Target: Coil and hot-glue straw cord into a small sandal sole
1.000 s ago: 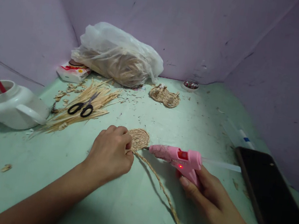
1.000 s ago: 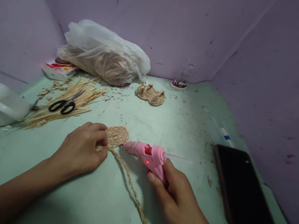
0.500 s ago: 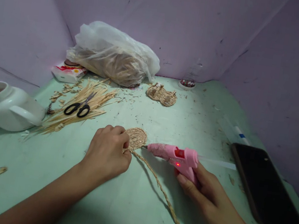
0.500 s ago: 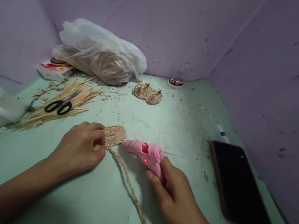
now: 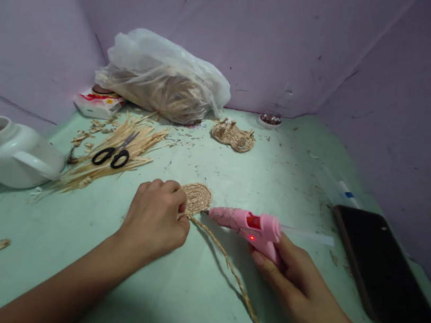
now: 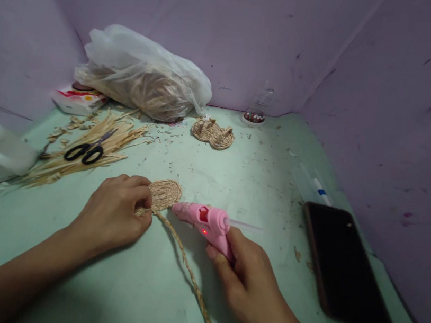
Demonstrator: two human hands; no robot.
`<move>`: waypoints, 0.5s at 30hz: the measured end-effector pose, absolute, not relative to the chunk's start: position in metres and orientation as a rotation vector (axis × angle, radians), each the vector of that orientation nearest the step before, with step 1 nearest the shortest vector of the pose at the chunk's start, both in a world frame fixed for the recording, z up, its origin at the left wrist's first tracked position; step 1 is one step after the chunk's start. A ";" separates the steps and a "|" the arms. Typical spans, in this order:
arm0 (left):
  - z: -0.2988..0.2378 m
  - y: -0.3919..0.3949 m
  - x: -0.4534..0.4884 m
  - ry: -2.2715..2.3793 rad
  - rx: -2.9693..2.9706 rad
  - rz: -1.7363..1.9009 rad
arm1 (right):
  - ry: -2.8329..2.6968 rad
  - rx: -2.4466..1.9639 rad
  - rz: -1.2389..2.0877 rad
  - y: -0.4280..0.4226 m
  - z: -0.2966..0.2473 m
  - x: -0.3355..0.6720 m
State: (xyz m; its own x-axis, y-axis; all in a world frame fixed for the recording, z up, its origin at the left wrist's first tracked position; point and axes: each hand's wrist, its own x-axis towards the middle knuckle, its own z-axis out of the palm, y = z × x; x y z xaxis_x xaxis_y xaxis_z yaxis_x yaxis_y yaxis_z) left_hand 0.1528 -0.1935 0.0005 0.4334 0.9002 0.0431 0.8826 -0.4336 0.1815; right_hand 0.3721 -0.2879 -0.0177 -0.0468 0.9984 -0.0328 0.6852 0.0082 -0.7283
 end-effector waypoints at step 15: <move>0.000 -0.193 0.153 1.589 2.520 0.199 | -1.742 -1.717 0.830 -0.288 -0.017 0.377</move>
